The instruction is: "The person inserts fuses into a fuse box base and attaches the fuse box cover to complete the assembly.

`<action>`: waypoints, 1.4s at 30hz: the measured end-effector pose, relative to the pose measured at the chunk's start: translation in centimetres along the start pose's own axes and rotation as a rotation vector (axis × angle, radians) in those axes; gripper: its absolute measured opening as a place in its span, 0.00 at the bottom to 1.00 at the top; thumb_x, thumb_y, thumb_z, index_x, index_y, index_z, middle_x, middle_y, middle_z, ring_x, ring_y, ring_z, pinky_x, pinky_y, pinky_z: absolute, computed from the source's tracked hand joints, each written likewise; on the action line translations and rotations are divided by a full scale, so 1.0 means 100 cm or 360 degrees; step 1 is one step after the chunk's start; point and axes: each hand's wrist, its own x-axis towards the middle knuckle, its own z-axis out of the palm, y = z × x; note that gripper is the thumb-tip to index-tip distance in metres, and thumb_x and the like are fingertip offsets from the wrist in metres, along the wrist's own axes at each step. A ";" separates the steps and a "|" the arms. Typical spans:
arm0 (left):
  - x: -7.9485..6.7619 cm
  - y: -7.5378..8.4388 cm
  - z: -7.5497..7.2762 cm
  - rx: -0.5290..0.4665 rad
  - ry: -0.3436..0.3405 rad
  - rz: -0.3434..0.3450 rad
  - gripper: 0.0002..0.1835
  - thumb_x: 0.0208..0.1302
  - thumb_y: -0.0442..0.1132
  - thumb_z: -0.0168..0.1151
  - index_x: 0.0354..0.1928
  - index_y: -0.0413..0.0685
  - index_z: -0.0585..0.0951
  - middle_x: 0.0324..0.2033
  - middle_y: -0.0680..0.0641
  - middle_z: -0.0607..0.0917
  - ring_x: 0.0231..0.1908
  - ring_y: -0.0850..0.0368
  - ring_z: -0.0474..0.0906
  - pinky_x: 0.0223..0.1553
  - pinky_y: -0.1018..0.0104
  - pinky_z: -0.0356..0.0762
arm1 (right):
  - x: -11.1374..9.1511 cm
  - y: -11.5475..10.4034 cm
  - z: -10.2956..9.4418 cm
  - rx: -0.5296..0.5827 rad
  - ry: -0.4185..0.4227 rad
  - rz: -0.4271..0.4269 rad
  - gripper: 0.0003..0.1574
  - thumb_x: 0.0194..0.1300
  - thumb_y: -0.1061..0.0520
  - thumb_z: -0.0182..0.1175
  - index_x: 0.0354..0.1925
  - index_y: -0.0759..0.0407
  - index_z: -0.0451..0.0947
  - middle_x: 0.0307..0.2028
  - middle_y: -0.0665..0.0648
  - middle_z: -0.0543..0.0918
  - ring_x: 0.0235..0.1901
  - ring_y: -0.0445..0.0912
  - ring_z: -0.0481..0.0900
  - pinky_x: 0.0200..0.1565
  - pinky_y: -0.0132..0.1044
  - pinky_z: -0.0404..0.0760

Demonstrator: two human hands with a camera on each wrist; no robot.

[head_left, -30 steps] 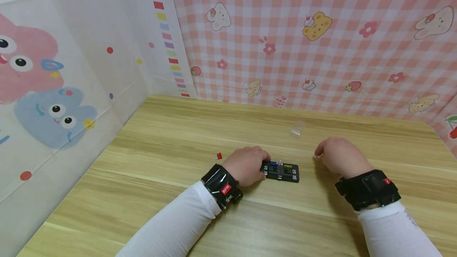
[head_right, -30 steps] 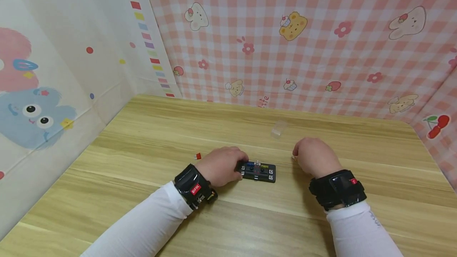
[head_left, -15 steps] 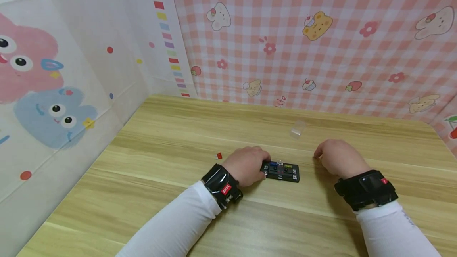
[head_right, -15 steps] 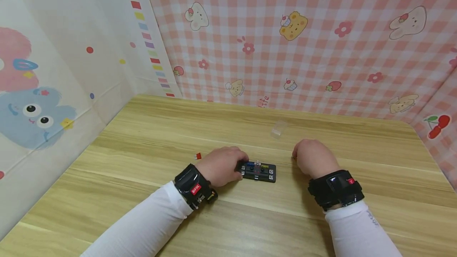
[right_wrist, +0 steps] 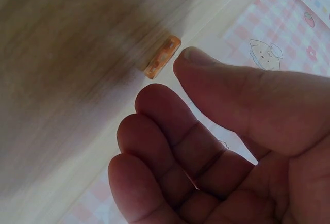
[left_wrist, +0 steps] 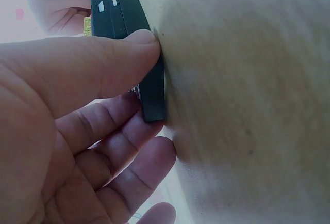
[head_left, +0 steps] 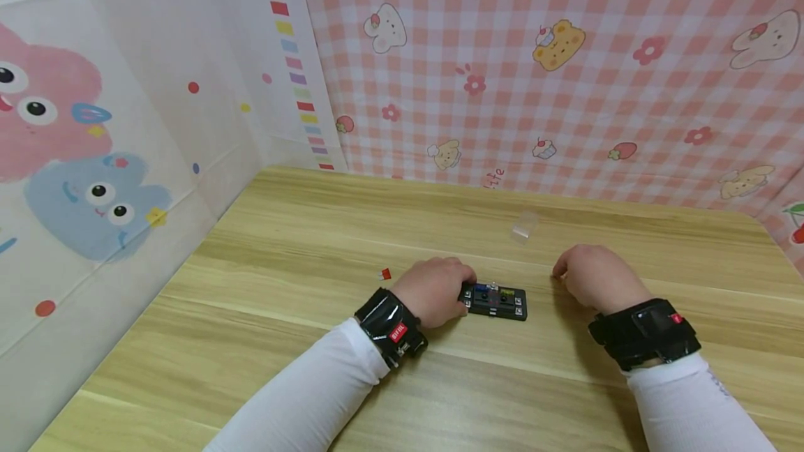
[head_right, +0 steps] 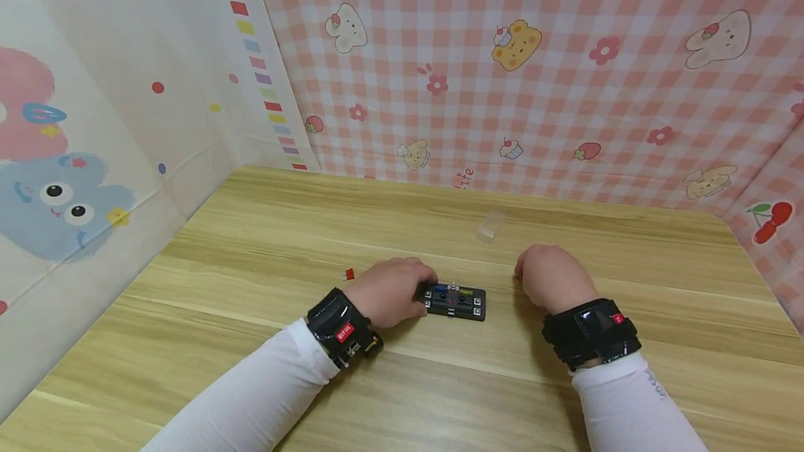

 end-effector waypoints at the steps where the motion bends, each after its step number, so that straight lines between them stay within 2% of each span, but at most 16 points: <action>1: 0.000 0.000 0.000 0.0000 0.0001 0.0000 0.24 0.54 0.52 0.68 0.54 0.56 0.77 0.49 0.54 0.78 0.46 0.59 0.71 0.49 0.59 0.71 | 0.000 0.000 0.000 0.0000 -0.0001 0.0001 0.15 0.55 0.69 0.52 0.34 0.61 0.84 0.36 0.64 0.82 0.31 0.52 0.72 0.39 0.52 0.75; 20: -0.001 0.000 -0.001 0.0023 0.0006 0.0012 0.24 0.55 0.52 0.67 0.54 0.56 0.77 0.49 0.55 0.78 0.46 0.59 0.71 0.49 0.59 0.72 | 0.000 -0.002 0.000 0.0026 -0.0024 0.0014 0.17 0.53 0.71 0.50 0.33 0.60 0.84 0.36 0.63 0.82 0.33 0.52 0.72 0.42 0.53 0.75; 42: -0.002 0.001 -0.001 0.0024 0.0014 0.0017 0.24 0.55 0.51 0.67 0.53 0.56 0.78 0.48 0.55 0.78 0.45 0.59 0.71 0.48 0.59 0.72 | 0.004 -0.003 0.007 -0.0037 0.0038 -0.0001 0.13 0.55 0.71 0.54 0.31 0.61 0.84 0.30 0.61 0.81 0.27 0.51 0.71 0.34 0.47 0.76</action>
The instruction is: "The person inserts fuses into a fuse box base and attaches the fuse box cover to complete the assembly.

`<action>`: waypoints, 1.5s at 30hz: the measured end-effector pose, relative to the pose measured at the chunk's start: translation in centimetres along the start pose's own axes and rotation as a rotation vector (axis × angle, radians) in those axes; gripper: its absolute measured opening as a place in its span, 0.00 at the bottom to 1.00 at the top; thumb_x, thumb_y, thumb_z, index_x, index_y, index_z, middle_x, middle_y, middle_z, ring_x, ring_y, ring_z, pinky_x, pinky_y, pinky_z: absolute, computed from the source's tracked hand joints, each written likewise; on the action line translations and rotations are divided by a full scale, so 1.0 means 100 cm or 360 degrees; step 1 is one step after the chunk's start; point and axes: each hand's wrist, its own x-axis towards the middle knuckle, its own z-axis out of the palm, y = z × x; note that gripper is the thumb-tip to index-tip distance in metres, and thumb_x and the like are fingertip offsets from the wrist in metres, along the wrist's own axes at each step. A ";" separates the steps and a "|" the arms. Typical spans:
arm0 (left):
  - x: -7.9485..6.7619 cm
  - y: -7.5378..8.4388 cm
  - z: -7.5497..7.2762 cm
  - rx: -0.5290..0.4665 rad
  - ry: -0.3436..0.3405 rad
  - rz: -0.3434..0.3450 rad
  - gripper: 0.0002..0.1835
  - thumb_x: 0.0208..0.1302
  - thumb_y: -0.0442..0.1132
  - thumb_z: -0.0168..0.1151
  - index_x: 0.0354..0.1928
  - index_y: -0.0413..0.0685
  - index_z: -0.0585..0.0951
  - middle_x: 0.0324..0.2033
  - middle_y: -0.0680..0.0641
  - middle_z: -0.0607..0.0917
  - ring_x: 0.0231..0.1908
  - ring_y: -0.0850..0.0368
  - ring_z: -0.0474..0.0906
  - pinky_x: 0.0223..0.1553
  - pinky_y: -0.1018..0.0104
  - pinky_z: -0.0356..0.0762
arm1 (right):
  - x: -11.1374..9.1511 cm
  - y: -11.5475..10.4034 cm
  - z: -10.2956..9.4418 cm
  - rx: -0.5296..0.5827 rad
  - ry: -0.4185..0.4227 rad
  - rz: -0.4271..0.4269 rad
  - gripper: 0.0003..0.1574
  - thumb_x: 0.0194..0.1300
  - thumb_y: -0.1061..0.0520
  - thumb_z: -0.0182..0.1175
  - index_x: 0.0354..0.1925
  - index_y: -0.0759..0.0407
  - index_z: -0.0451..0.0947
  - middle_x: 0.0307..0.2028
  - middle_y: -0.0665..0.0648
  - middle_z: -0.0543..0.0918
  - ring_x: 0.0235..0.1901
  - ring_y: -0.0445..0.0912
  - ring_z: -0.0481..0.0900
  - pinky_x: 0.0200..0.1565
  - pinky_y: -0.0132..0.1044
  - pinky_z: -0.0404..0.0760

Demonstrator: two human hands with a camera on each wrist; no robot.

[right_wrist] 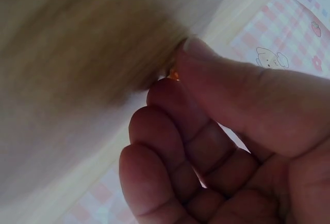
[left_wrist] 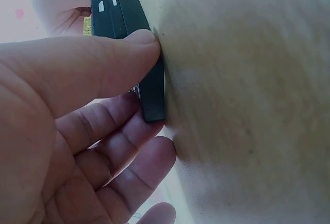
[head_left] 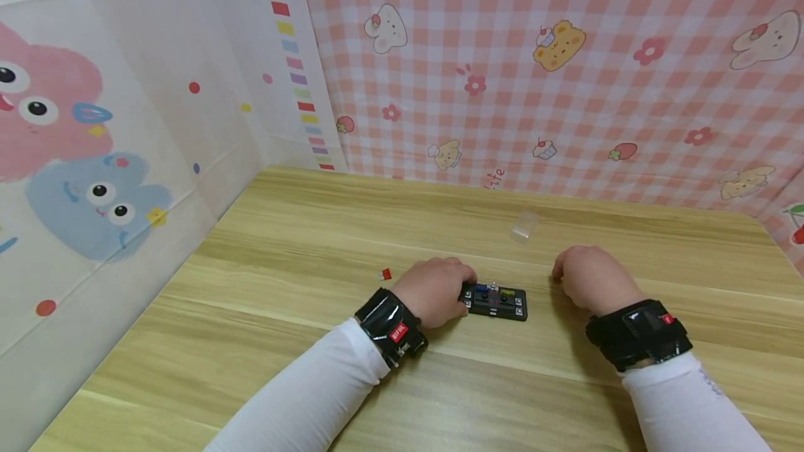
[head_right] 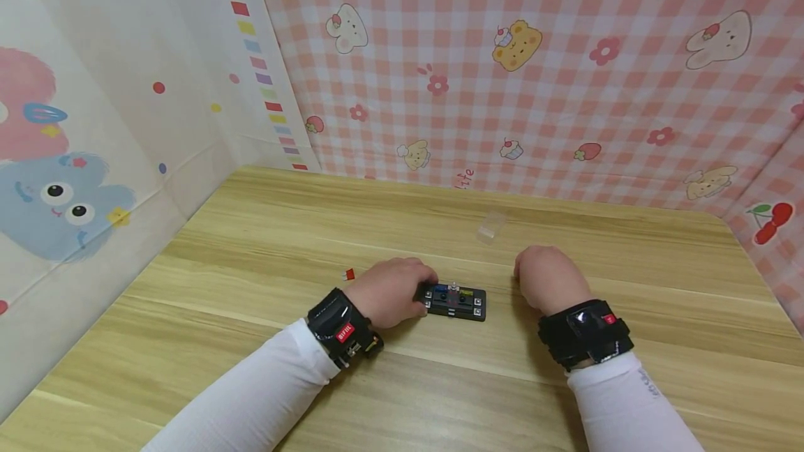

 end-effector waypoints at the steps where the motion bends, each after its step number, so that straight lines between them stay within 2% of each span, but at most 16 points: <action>1: 0.000 0.000 0.000 0.0001 0.0000 -0.0001 0.24 0.55 0.51 0.67 0.53 0.56 0.78 0.48 0.55 0.78 0.45 0.59 0.71 0.49 0.59 0.72 | 0.000 0.000 0.000 0.0003 -0.0003 0.0006 0.13 0.56 0.71 0.53 0.30 0.60 0.83 0.29 0.60 0.81 0.26 0.51 0.71 0.33 0.46 0.76; 7: 0.000 0.000 0.000 0.0002 -0.0003 0.0001 0.24 0.55 0.52 0.67 0.54 0.56 0.77 0.49 0.54 0.78 0.46 0.58 0.71 0.49 0.59 0.72 | 0.001 0.001 0.000 -0.0003 -0.0040 0.0018 0.12 0.56 0.69 0.54 0.27 0.59 0.82 0.24 0.56 0.78 0.23 0.49 0.70 0.26 0.41 0.73; 14: 0.000 0.000 0.000 -0.0001 -0.0009 -0.0001 0.24 0.55 0.51 0.67 0.54 0.55 0.77 0.49 0.54 0.78 0.46 0.58 0.71 0.49 0.59 0.71 | 0.001 0.000 -0.001 -0.0016 -0.0070 0.0031 0.10 0.57 0.67 0.56 0.26 0.59 0.82 0.22 0.55 0.77 0.21 0.49 0.69 0.24 0.40 0.72; 19: 0.000 0.000 0.000 -0.0006 -0.0005 0.0000 0.24 0.55 0.51 0.67 0.54 0.55 0.77 0.48 0.54 0.78 0.45 0.58 0.71 0.49 0.59 0.72 | -0.001 -0.001 -0.001 -0.0036 -0.0036 0.0012 0.09 0.59 0.64 0.57 0.24 0.58 0.82 0.20 0.54 0.76 0.20 0.48 0.69 0.23 0.40 0.71; 28: 0.000 0.000 0.000 -0.0012 -0.0006 -0.0004 0.24 0.55 0.51 0.67 0.53 0.55 0.78 0.48 0.55 0.78 0.45 0.59 0.71 0.48 0.60 0.72 | -0.003 -0.001 0.000 -0.0051 0.0037 -0.0051 0.14 0.58 0.61 0.56 0.17 0.56 0.74 0.15 0.53 0.72 0.16 0.47 0.67 0.18 0.39 0.67; 39: 0.001 -0.001 0.001 -0.0013 -0.0005 -0.0005 0.24 0.54 0.51 0.68 0.54 0.55 0.78 0.48 0.54 0.78 0.45 0.59 0.72 0.48 0.59 0.72 | -0.003 -0.002 -0.002 -0.0014 0.0013 0.0001 0.08 0.59 0.61 0.56 0.26 0.61 0.79 0.18 0.53 0.74 0.17 0.46 0.69 0.18 0.39 0.69; 45: 0.002 -0.001 0.002 -0.0002 0.0000 -0.0002 0.24 0.54 0.52 0.68 0.53 0.56 0.78 0.47 0.55 0.78 0.45 0.59 0.71 0.48 0.59 0.72 | -0.004 -0.005 -0.004 0.0003 0.0071 -0.0023 0.06 0.59 0.60 0.60 0.30 0.62 0.81 0.21 0.54 0.77 0.18 0.46 0.70 0.21 0.40 0.72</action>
